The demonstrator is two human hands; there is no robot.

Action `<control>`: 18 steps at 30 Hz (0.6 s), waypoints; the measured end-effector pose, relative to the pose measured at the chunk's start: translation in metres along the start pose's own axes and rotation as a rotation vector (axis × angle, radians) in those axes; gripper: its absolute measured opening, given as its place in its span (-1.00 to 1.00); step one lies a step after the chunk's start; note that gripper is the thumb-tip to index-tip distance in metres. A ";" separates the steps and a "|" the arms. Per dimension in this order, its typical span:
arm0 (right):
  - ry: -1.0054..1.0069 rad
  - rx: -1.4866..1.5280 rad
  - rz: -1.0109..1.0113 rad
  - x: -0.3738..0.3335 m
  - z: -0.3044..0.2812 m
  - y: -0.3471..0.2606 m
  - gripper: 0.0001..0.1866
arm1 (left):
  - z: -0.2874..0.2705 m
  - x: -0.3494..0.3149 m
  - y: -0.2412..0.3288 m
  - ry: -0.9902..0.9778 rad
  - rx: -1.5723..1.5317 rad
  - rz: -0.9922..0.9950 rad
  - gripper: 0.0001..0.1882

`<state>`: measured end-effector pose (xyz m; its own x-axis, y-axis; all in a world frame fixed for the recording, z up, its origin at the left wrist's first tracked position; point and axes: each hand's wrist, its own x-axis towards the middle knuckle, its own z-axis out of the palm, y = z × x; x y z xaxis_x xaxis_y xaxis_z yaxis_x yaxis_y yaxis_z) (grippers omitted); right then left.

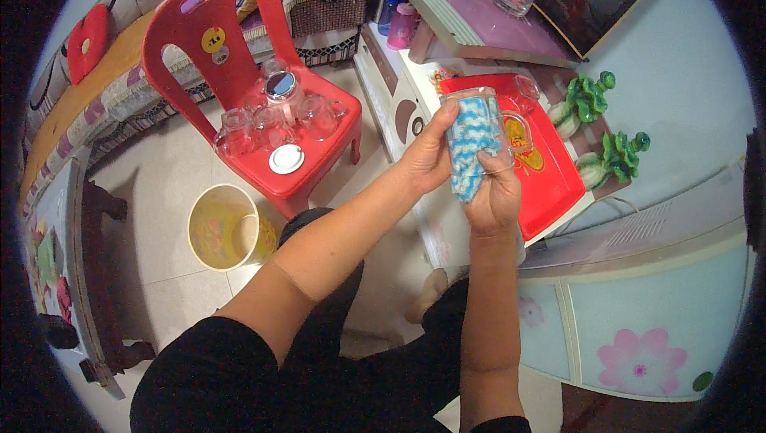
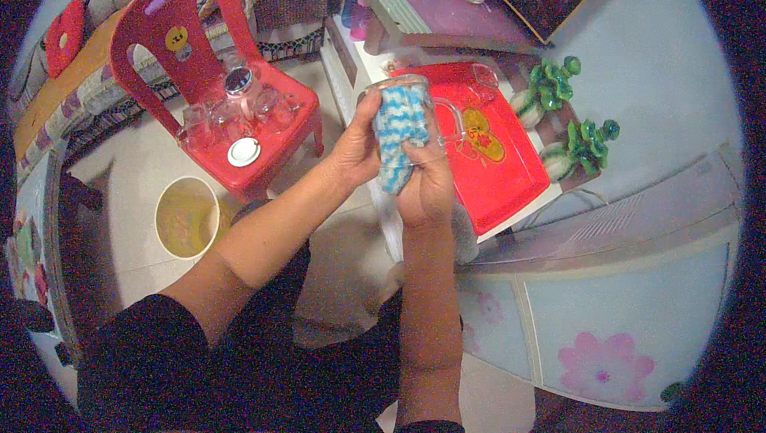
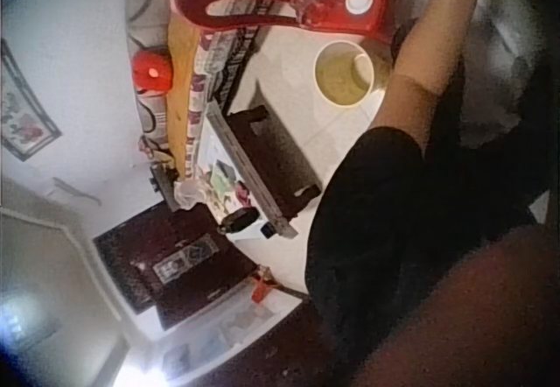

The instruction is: The person cleans glass cups and a small lid by hand with a cloth, handling them one at a time and placing them on a red tray and a chair.

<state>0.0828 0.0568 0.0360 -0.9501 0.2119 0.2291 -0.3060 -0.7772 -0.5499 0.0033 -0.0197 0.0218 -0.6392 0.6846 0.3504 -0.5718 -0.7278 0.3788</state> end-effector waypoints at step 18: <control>-0.036 -1.916 -0.548 0.001 -0.023 -0.019 -0.52 | -0.007 -0.001 -0.010 0.158 -0.002 -0.255 -0.45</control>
<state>0.0863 0.0855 0.0289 -0.7551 0.1343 0.6417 -0.1900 0.8920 -0.4102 0.0061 -0.0140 0.0117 -0.5467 0.8305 0.1068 -0.7250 -0.5333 0.4358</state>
